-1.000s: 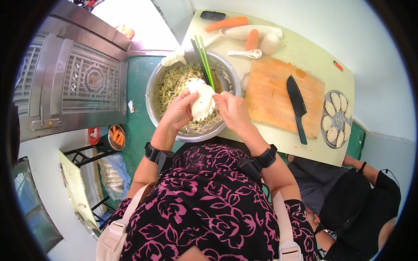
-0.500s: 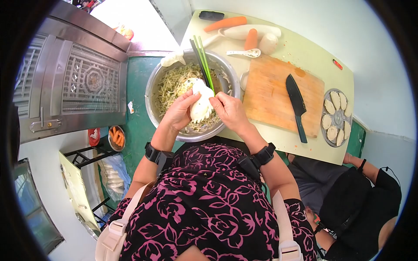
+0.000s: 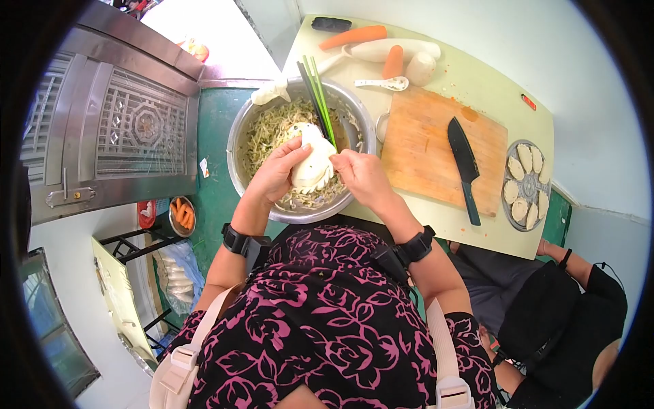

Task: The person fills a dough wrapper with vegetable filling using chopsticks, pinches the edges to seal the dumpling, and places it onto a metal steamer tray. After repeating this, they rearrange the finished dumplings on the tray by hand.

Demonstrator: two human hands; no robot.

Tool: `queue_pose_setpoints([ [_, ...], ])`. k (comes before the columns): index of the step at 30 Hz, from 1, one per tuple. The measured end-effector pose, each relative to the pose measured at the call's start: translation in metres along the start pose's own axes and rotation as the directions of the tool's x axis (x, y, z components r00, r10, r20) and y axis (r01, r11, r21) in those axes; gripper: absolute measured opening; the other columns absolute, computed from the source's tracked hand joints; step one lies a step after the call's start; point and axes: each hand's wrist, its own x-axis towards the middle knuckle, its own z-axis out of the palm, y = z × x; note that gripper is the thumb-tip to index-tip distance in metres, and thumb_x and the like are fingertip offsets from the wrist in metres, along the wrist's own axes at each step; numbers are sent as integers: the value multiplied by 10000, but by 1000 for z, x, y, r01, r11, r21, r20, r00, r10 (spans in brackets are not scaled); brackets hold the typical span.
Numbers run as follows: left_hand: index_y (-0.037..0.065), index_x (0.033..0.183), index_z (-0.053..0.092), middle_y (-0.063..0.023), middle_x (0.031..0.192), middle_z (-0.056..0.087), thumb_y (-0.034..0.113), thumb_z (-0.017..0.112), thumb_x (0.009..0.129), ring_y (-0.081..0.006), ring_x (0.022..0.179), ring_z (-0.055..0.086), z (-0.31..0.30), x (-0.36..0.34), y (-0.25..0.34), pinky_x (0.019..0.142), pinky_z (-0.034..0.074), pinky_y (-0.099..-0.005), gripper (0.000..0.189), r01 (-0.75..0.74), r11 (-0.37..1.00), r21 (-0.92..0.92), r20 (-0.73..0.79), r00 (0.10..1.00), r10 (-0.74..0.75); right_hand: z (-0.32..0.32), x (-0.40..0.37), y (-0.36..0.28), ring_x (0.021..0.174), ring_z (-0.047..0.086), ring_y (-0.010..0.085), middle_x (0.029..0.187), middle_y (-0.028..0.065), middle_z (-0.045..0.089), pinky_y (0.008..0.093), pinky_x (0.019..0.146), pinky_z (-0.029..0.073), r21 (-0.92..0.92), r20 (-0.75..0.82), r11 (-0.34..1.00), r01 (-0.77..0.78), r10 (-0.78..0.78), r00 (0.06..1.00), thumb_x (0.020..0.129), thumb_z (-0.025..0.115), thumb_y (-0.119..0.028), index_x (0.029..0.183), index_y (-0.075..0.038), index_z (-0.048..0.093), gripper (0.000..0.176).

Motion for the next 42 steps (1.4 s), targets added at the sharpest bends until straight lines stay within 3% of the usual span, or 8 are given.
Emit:
queue_pose_setpoints([
  [3,16,1051,489,-80,949,591,136,477,863,-143,824,600,1,1,1,711,501,-255,223,30,998,-48,11,1000,-30,-6,2,-7,475,512,192,529,102,514,292,483,401,125,-140,985,-121,138,980,870,454,-292,709,-10,553,340],
  [6,16,1052,482,-81,949,591,140,473,863,-148,809,604,4,1,2,703,506,-261,225,30,998,-50,-6,1000,-30,-6,5,5,493,505,149,530,83,512,285,485,392,96,-48,981,-171,177,983,867,466,-291,710,1,546,341],
  [21,10,1066,496,-75,964,589,133,473,869,-141,837,600,-2,4,-4,731,505,-265,233,75,997,3,42,996,-75,-2,3,-5,497,483,306,583,184,485,355,471,377,-96,5,992,77,-77,997,831,509,-234,641,5,473,308],
  [24,6,1050,513,-63,943,594,153,465,878,-113,807,595,-1,2,0,708,493,-237,231,84,996,20,33,996,-84,-1,1,0,456,422,154,515,97,427,279,454,349,-94,34,988,121,-119,992,857,475,-213,648,1,481,299],
  [27,1,1048,516,-65,941,598,165,460,881,-115,807,596,-2,2,2,710,490,-236,240,82,996,33,26,996,-82,-10,-4,-5,469,477,262,562,157,485,326,455,370,270,71,961,-58,40,997,854,484,-251,667,-3,503,312],
  [30,1,1048,518,-65,932,602,161,459,881,-119,808,598,-1,2,2,705,492,-241,239,95,995,23,18,995,-96,-11,0,1,463,471,244,554,143,477,319,453,365,217,-32,966,-139,150,988,862,482,-280,685,-11,519,324],
  [36,2,1056,515,-76,964,595,132,475,869,-135,826,602,0,3,2,725,499,-251,232,138,990,8,65,988,-138,-5,2,-3,490,475,293,569,155,485,347,464,371,-73,9,994,76,-76,997,846,504,-303,674,-19,506,332],
  [42,-8,1080,506,-77,966,593,123,490,863,-127,823,599,3,3,2,703,504,-241,253,145,985,95,22,989,-148,-3,3,-1,531,494,337,592,175,498,367,473,381,-123,21,986,113,-112,994,835,512,-256,668,-18,502,291],
])
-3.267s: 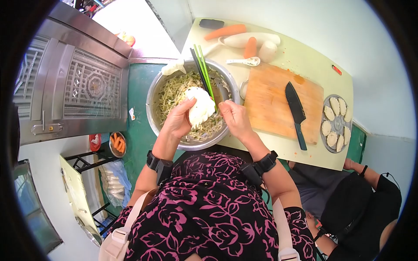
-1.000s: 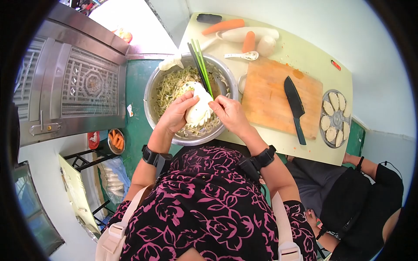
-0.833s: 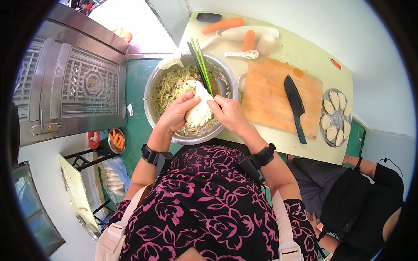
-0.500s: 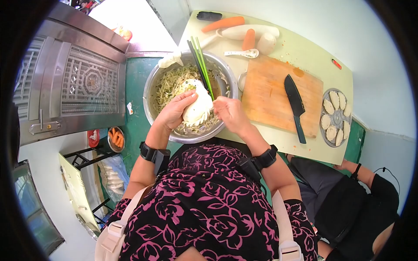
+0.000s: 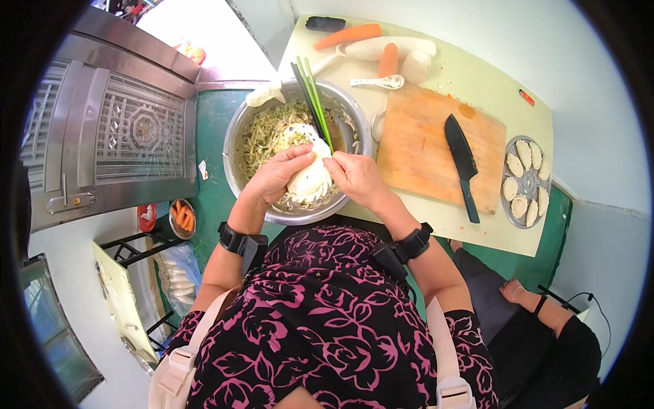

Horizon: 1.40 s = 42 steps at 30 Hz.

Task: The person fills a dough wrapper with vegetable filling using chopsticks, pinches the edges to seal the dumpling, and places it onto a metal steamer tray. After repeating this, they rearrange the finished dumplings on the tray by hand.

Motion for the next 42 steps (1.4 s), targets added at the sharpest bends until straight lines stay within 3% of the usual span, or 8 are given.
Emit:
queue_pose_setpoints([
  [6,-24,1114,489,-77,979,590,130,498,861,-110,816,596,-1,-1,2,698,498,-222,296,-4,992,127,23,1000,1,-3,-3,3,517,507,298,592,167,510,345,477,392,-25,104,999,-41,43,994,839,497,-243,681,-8,513,284],
  [9,-25,1114,489,-79,987,589,134,496,862,-115,812,597,-3,0,2,699,497,-224,298,19,996,90,18,1000,-20,-11,-7,6,508,515,250,598,152,525,320,488,400,334,90,930,-153,130,987,846,498,-250,703,-7,530,284],
  [12,-15,1121,487,-62,947,595,145,480,870,-103,788,594,0,-1,4,681,494,-221,297,30,999,42,-8,1000,-30,-7,-5,13,516,520,228,609,137,537,305,501,407,336,47,899,-281,282,958,852,501,-262,714,-10,542,290],
  [15,-7,1125,486,-62,958,594,136,480,868,-107,798,594,2,0,4,693,495,-231,295,25,1000,-16,15,1000,-25,-5,-3,10,526,526,240,616,133,543,311,502,408,180,35,973,-141,137,990,852,505,-265,704,-12,536,295],
  [22,-16,1148,470,-77,1002,581,110,471,861,-120,855,585,2,3,5,746,484,-248,313,15,995,101,67,998,-22,-9,3,-6,541,519,299,603,156,519,346,489,394,41,45,997,-58,56,997,846,509,-260,703,-16,515,283],
  [31,-29,1153,462,-73,1003,575,126,454,872,-108,859,574,6,1,5,750,467,-225,321,27,989,143,104,994,-43,-1,-2,1,482,489,293,559,160,495,339,464,384,25,-14,996,-89,89,996,852,492,-243,710,-5,524,279],
  [37,-20,1192,436,-99,999,578,142,441,880,-138,856,586,4,2,6,745,473,-237,351,34,995,95,123,991,-45,-12,-8,6,444,454,181,508,122,446,295,460,371,501,35,831,-244,262,964,849,514,-231,678,4,516,291],
  [42,6,1200,441,-110,993,579,134,448,875,-154,852,591,5,1,9,742,477,-248,349,28,998,55,152,988,-36,-10,-7,15,460,458,169,528,93,470,279,466,374,243,9,961,-134,136,991,845,527,-235,686,-3,519,282],
])
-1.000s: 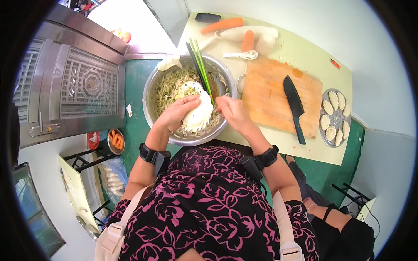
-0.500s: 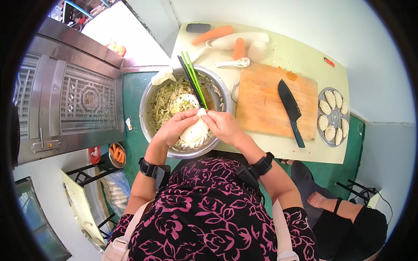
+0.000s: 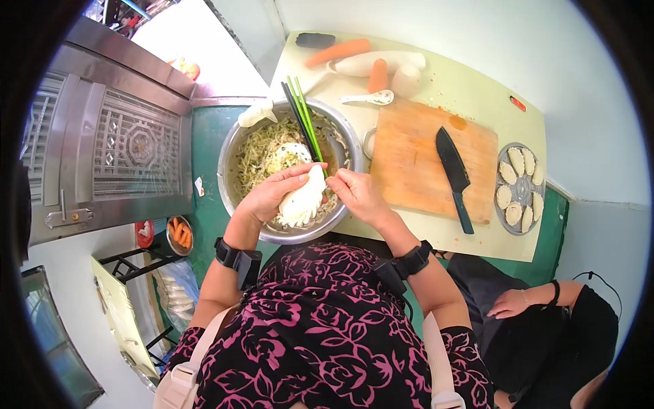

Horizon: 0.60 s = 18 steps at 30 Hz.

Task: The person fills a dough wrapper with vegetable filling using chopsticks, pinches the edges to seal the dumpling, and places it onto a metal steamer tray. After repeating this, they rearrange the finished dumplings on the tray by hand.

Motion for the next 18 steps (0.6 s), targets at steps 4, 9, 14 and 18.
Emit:
queue_pose_setpoints([
  [4,8,1189,454,-95,1008,572,121,465,864,-141,875,575,-4,1,-4,763,466,-247,345,17,998,67,-2,1000,-17,3,2,-12,491,486,177,568,111,503,283,474,382,-75,39,996,55,-52,998,844,528,-240,708,-5,525,271],
  [9,-7,1174,469,-57,1062,542,114,463,861,-95,951,511,0,-2,3,838,401,-221,336,38,981,190,59,997,-50,8,5,-14,527,527,214,598,141,516,306,485,394,-63,74,996,62,-58,996,845,511,-224,795,-8,560,228],
  [14,-6,1178,466,-43,1049,541,151,449,878,-84,923,509,-5,1,4,811,409,-208,339,-14,907,422,70,997,-17,12,6,-10,510,534,222,599,157,521,318,477,396,-111,78,987,119,-111,991,846,492,-204,800,3,572,226],
  [18,7,1176,471,-51,1020,554,158,440,884,-93,891,534,-8,-1,5,769,437,-213,330,-2,947,320,9,1000,0,10,5,-7,493,524,194,571,139,525,304,472,398,-103,98,993,60,-50,994,848,490,-217,737,8,552,258],
])
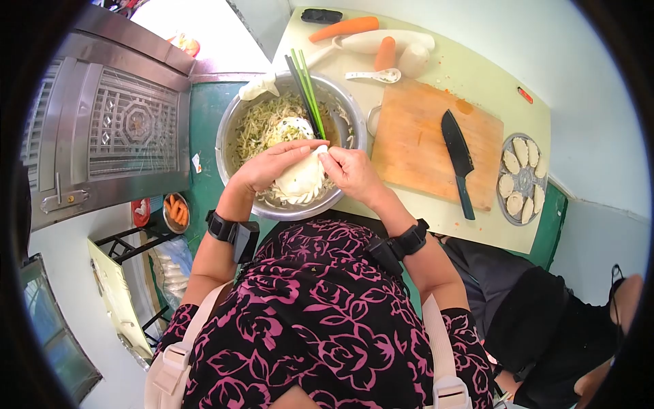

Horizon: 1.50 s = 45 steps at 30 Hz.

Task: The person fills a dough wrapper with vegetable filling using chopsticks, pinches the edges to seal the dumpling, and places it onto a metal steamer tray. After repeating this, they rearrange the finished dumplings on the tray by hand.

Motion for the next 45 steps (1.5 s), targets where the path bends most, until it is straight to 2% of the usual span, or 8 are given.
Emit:
queue_pose_setpoints([
  [2,13,1176,470,-55,1003,562,158,440,884,-98,879,544,-2,0,-1,755,446,-217,328,-4,999,-44,-14,1000,3,-2,-1,-6,477,508,181,543,116,515,294,466,395,46,-1,999,17,-17,1000,855,486,-240,699,9,532,297],
  [5,18,1177,465,-57,982,570,154,446,879,-103,866,552,-4,-1,0,743,452,-221,328,7,993,-114,-8,1000,-7,-14,-7,2,485,457,89,531,12,473,240,445,365,415,87,894,-170,147,985,877,462,-241,666,-13,509,314],
  [15,7,1226,406,-58,1050,536,108,463,852,-102,934,515,-1,1,5,803,412,-220,391,71,997,-6,82,994,-71,-7,2,-8,487,469,253,548,137,471,322,479,377,10,-59,998,56,-55,997,845,512,-253,694,-9,511,287],
  [21,-9,1250,371,-86,1168,472,131,470,854,-128,1029,460,0,8,0,882,362,-245,432,-26,964,264,163,986,-18,-2,-3,-1,464,463,256,540,165,458,327,463,371,18,9,1000,22,-22,1000,828,513,-187,677,8,502,248],
  [27,-5,1256,367,-76,1093,527,124,465,856,-114,967,496,5,13,-3,834,397,-240,432,33,961,274,198,976,-90,3,-23,0,450,462,191,521,128,476,287,445,363,-16,-51,995,-103,102,994,839,483,-197,670,3,512,263],
  [32,23,1287,326,-94,918,588,112,463,853,-159,763,604,12,18,-10,643,491,-244,464,150,988,-46,346,930,-125,-19,-51,-2,504,455,59,583,-8,506,211,448,358,490,64,797,-353,371,927,869,461,-259,680,-40,534,299],
  [38,27,1311,279,-94,930,579,99,474,848,-166,776,601,24,14,0,651,490,-247,507,179,977,-117,353,927,-127,-16,-44,-9,522,471,97,563,21,491,252,481,380,311,-19,934,-177,192,981,871,472,-260,693,-20,528,304],
  [45,-2,1311,265,-35,1046,518,99,484,849,-71,889,506,31,23,10,744,430,-209,522,73,993,97,390,915,-105,-28,-33,-3,477,402,148,521,105,419,279,464,351,177,139,982,-72,47,989,848,497,-181,680,3,494,249],
])
